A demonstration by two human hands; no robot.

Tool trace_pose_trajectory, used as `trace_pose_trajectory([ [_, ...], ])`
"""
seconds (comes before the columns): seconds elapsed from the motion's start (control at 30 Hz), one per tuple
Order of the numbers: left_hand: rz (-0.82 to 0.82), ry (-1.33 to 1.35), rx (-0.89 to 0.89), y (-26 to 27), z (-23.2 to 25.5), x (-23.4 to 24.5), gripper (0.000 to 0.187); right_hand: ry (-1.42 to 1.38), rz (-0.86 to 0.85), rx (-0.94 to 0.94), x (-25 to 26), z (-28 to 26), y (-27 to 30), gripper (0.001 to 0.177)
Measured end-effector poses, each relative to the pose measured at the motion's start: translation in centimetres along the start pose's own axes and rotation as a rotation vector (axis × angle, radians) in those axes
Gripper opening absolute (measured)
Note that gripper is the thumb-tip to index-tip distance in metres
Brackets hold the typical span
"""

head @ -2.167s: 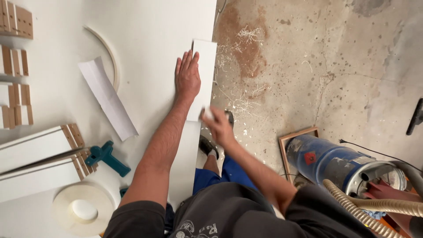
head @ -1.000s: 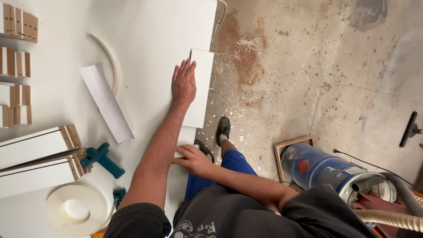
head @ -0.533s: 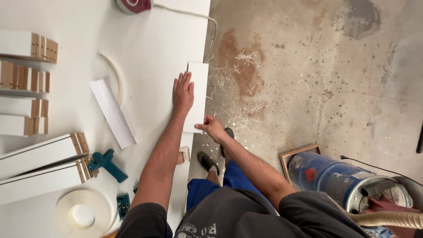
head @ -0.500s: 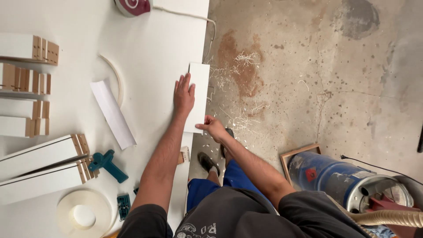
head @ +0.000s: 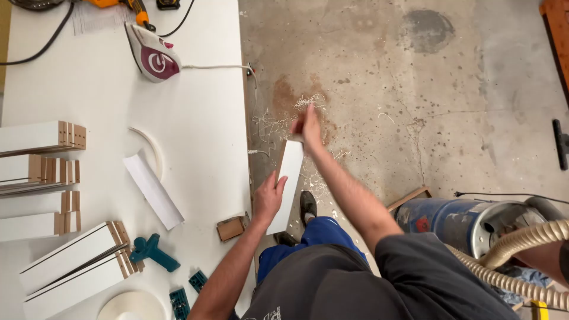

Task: The person sands the edges of a white rectangular board using a sanding block and a sanding sponge. They flip the board to work on different sides and then use a yellow utility knife to scrape the surface. The person also uses a clothes iron on a white strip of material and a blue hand tool to press the edge of the board.

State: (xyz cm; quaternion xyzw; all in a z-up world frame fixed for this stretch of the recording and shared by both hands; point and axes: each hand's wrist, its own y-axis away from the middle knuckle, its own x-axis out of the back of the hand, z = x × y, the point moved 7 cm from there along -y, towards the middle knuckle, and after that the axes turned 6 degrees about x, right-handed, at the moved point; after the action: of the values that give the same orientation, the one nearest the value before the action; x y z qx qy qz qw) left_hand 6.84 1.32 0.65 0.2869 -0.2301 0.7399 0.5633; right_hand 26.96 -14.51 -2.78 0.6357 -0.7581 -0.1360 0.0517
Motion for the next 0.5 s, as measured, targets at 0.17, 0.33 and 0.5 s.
trace_pose_trajectory([
  [0.17,-0.050,0.006,0.150,1.1,2.0,4.6,0.055,0.218,0.078,0.672,-0.6,-17.8,5.0,0.047],
  [0.33,-0.069,0.333,0.301,-0.7,4.9,6.7,0.046,0.902,-0.230,1.165,-6.1,-11.9,13.4,0.070],
  [0.5,0.349,0.466,0.251,-6.1,1.6,11.9,0.035,0.786,-0.605,0.931,-6.0,-8.0,24.8,0.080],
])
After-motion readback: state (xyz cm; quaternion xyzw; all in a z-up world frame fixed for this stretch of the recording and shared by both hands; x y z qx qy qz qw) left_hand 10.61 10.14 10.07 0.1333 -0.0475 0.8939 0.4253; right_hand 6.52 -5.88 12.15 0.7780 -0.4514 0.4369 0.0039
